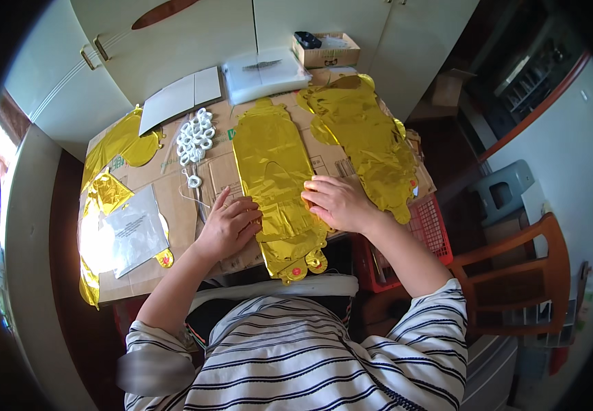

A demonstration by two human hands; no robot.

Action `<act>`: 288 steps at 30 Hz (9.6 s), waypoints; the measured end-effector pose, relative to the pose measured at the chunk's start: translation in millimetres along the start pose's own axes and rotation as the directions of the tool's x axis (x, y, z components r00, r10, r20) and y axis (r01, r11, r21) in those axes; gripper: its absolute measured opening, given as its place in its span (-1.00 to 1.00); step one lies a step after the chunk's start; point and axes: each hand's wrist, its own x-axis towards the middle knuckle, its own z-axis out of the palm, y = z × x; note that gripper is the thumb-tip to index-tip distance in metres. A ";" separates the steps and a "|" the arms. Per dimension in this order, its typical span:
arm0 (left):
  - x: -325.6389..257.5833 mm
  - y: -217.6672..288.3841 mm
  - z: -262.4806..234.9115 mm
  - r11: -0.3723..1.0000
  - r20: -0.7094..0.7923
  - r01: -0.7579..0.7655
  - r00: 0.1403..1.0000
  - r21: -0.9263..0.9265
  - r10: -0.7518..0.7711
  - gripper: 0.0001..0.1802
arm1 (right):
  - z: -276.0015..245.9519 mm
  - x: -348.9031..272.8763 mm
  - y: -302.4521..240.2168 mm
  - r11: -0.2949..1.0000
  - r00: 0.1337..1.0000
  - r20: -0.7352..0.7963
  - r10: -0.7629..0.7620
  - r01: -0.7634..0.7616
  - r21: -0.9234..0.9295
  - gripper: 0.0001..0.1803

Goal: Folding gold foil packaging materials by hand.

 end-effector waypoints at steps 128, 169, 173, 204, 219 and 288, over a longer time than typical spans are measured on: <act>-61.6 58.3 18.2 0.972 -0.217 -0.166 0.956 0.166 0.200 -0.65 | 87.7 -108.7 -72.4 0.288 0.656 0.056 0.752 -0.405 0.868 -0.89; -61.7 57.7 19.4 0.969 -0.197 -0.159 0.961 0.191 0.196 -0.70 | 33.0 -65.7 -66.2 0.938 0.942 -0.277 -0.191 0.092 -0.334 -0.70; -63.0 57.2 20.2 0.967 -0.201 -0.161 0.959 0.196 0.200 -0.68 | 34.1 -65.1 -66.4 0.939 0.936 -0.295 -0.194 0.091 -0.331 -0.72; -64.7 61.6 14.8 0.965 -0.205 -0.175 0.955 0.195 0.215 -0.75 | 28.1 -67.6 -64.0 0.938 0.925 -0.300 -0.234 0.135 -0.318 -0.81; -63.5 61.2 15.4 0.975 -0.252 -0.183 0.945 0.124 0.209 -0.73 | 20.2 -61.8 -67.6 0.972 0.939 -0.298 -0.170 0.110 -0.205 -0.89; -31.9 41.3 6.1 0.975 0.023 0.186 0.981 0.118 -0.190 -0.34 | 1.7 -16.3 -39.7 0.845 0.873 -0.102 -0.477 0.424 -0.325 -0.82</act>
